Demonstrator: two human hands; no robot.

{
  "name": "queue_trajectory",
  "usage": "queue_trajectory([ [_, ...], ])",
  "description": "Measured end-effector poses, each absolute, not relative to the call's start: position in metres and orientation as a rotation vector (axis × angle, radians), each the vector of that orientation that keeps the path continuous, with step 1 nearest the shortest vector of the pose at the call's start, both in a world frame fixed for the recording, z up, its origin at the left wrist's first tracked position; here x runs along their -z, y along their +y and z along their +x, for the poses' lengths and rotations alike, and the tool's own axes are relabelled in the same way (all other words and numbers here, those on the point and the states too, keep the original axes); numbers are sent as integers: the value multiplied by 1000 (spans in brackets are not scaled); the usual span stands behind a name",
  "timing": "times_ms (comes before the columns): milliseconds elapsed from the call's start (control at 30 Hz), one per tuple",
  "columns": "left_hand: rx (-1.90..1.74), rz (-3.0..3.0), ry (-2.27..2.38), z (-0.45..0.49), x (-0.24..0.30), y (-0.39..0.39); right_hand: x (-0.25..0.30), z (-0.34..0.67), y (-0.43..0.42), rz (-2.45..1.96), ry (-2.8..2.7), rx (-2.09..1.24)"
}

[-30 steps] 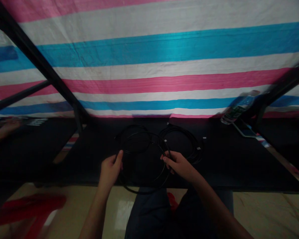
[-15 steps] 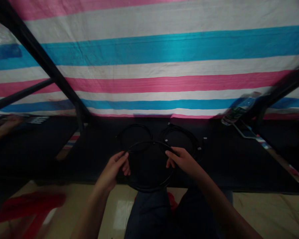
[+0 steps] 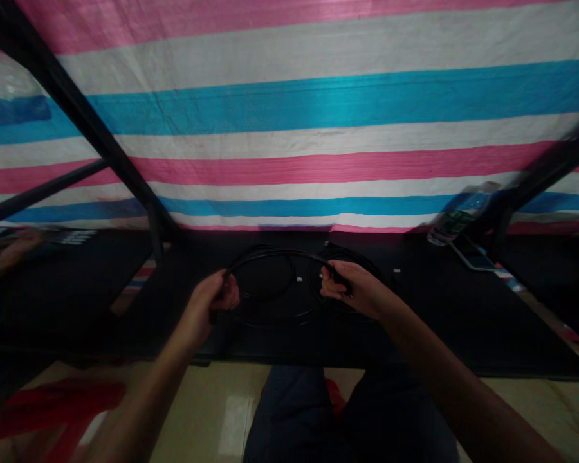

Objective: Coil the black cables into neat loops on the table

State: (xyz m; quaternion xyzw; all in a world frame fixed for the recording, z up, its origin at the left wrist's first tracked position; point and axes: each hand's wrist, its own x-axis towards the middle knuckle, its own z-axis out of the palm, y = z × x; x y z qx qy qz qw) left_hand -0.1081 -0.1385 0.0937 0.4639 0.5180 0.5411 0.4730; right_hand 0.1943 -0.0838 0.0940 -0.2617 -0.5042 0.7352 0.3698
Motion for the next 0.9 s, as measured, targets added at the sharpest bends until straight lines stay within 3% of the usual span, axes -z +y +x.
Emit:
queue_trajectory([
  [167, -1058, 1802, 1494, -149, -102, -118, -123, 213, -62, -809, -2136, -1380],
  [333, -355, 2589, 1328, -197, -110, -74, -128, 214, -39, -685, -2791, -366],
  [467, -358, 2784, 1349, -217, -94, -31, -107, 194, -13, -593, -2967, 137],
  [700, -179, 2778, 1673, -218, -48, -3, -54, 170, 11, -615, -3058, 207],
  [900, -262, 2772, 1534, -212, -16, -33, -45, 171, -6, -379, -3138, 131],
])
